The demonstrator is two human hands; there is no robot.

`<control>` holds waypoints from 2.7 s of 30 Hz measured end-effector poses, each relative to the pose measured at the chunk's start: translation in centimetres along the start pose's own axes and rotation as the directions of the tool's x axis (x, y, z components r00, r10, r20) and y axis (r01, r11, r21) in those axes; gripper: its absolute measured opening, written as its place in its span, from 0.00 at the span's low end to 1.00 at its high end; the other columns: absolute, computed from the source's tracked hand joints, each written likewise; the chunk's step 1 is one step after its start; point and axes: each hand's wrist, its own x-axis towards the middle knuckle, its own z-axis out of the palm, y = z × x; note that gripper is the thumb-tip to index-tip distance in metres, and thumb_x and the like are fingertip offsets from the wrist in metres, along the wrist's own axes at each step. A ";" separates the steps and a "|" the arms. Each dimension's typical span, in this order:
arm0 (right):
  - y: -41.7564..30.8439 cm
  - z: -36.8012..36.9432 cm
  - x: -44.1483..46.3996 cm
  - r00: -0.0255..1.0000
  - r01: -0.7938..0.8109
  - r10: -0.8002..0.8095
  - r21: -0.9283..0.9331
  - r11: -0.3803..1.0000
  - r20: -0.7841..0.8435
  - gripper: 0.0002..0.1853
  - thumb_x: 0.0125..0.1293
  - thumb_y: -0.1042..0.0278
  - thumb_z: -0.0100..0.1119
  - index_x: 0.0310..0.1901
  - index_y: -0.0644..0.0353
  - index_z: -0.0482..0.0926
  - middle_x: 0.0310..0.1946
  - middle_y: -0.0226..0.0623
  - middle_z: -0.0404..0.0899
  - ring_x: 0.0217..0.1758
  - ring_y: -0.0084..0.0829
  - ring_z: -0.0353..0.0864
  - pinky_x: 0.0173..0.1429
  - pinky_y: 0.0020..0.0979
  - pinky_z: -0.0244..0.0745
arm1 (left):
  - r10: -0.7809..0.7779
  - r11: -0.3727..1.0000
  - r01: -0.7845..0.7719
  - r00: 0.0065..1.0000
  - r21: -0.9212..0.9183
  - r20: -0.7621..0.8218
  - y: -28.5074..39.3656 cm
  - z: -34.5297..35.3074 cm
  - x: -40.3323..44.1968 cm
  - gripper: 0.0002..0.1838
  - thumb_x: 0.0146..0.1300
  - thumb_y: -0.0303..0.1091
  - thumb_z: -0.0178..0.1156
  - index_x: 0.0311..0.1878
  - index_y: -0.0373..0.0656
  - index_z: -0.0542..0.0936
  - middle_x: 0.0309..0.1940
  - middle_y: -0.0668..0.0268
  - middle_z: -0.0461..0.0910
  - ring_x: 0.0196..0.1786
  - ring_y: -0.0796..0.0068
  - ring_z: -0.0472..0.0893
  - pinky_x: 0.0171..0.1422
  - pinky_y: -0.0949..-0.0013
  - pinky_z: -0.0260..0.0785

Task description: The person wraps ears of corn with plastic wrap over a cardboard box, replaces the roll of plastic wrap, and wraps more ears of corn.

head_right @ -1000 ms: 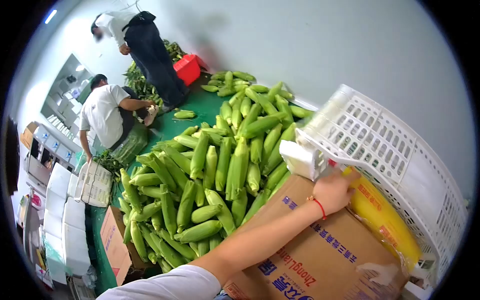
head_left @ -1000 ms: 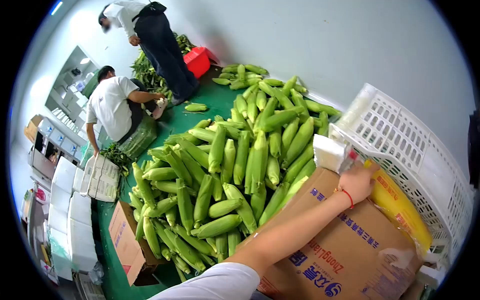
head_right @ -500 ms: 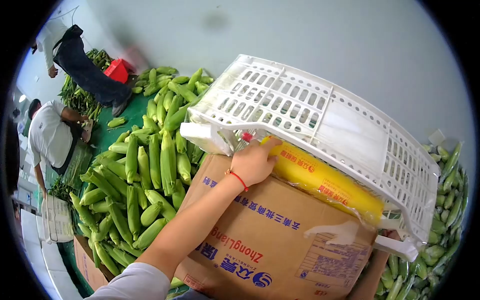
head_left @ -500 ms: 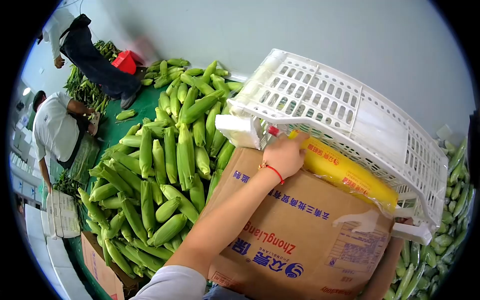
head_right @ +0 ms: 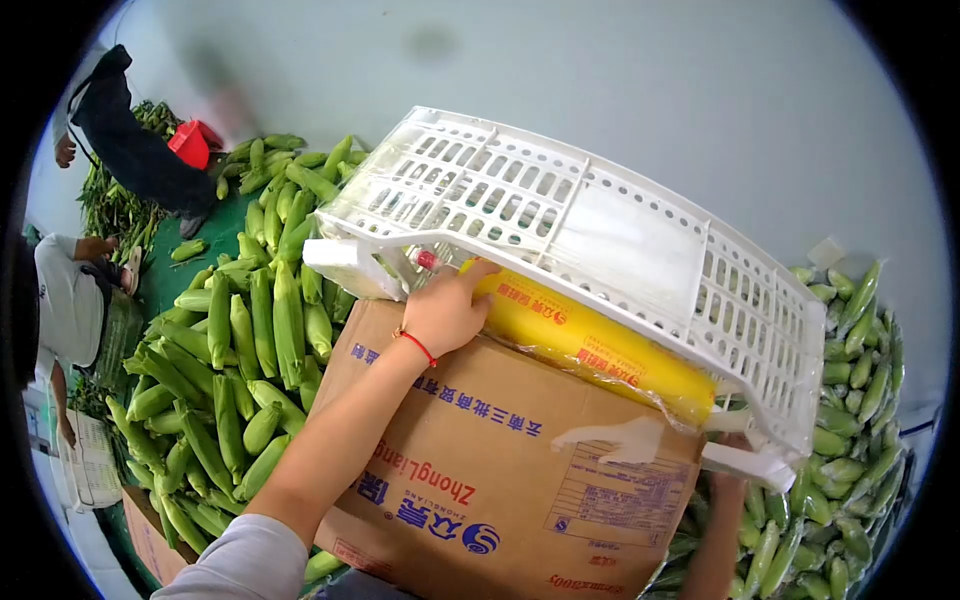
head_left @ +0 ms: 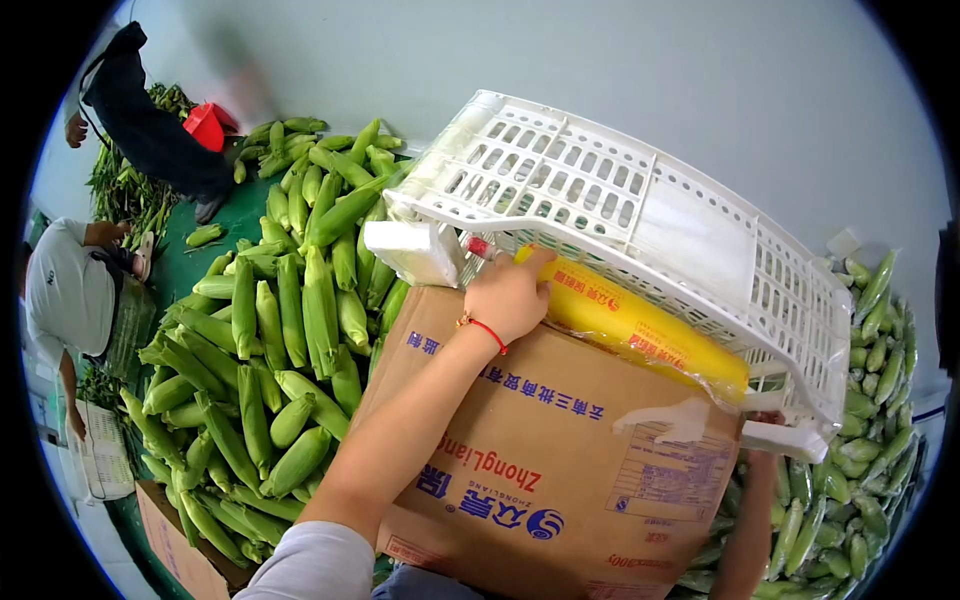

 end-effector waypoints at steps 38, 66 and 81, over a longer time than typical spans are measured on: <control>2.6 6.7 -0.6 0.982 0.167 -0.175 -0.105 0.980 -0.071 0.12 0.70 0.61 0.52 0.46 0.60 0.75 0.45 0.37 0.77 0.41 0.31 0.78 0.46 0.32 0.78 | 0.009 0.998 -0.009 1.000 0.066 -0.010 -0.4 0.2 0.2 0.20 0.62 0.43 0.56 0.59 0.62 0.74 0.40 0.51 0.80 0.40 0.50 0.83 0.44 0.51 0.77; -0.8 21.0 -18.3 0.518 0.768 -0.116 -0.521 -0.373 0.847 0.14 0.58 0.75 0.61 0.47 0.61 0.78 0.49 0.47 0.75 0.50 0.48 0.76 0.52 0.43 0.75 | 0.380 0.916 -0.398 0.901 -0.051 -0.209 0.0 -1.2 0.8 0.09 0.59 0.33 0.62 0.42 0.46 0.84 0.39 0.61 0.82 0.42 0.56 0.81 0.46 0.58 0.75; 0.2 25.0 -12.8 0.785 0.597 -0.404 -0.747 0.292 0.469 0.10 0.73 0.69 0.47 0.38 0.66 0.74 0.26 0.38 0.78 0.30 0.32 0.77 0.42 0.33 0.72 | 0.480 0.869 -0.473 0.877 -0.145 0.016 2.7 -3.5 -2.8 0.20 0.58 0.38 0.64 0.54 0.46 0.79 0.46 0.58 0.80 0.51 0.55 0.79 0.55 0.59 0.72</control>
